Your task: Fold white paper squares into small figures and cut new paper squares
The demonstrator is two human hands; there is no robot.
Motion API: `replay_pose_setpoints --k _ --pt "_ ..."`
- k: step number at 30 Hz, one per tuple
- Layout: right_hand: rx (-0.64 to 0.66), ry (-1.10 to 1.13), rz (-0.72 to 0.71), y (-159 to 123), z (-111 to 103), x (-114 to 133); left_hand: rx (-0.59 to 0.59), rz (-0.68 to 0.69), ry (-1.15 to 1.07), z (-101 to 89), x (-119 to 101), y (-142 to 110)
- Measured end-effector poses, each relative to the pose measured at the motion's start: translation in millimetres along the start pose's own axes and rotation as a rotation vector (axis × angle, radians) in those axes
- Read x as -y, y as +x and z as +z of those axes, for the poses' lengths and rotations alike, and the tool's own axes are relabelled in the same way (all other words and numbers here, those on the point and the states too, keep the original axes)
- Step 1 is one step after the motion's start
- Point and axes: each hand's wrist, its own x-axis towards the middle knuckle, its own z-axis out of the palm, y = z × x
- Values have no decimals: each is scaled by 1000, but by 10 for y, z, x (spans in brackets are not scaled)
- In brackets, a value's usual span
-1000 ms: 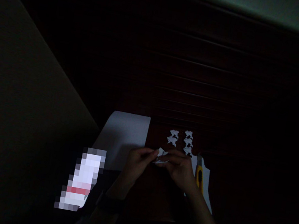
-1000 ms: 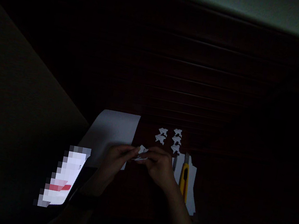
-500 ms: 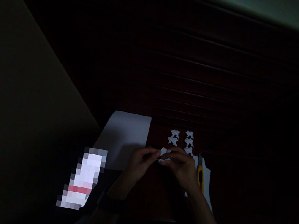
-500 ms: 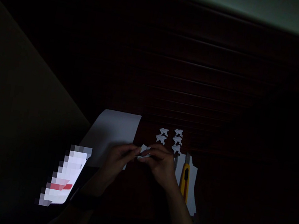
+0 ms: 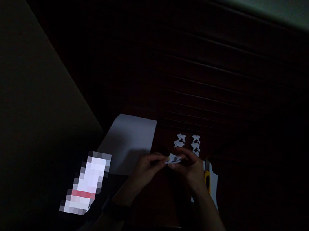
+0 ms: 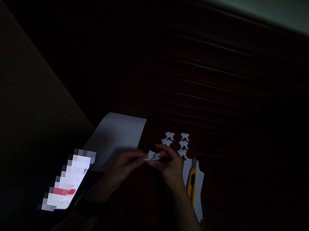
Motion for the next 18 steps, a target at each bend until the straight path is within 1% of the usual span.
replay_pose_setpoints --k 4,8,10,15,18 --pt "-11 55 56 23 -22 -55 39 -67 -28 -3 -45 -23" --pt "-10 16 84 27 -8 -71 -21 -137 -76 -13 -45 -36" --pt "2 8 91 27 6 -71 -42 -116 -1 2 -35 -35" --pt "14 -28 136 38 14 -90 -126 7 307 69 -13 -27" --pt "-7 -74 172 45 7 -111 -151 58 385 92 -6 -28"
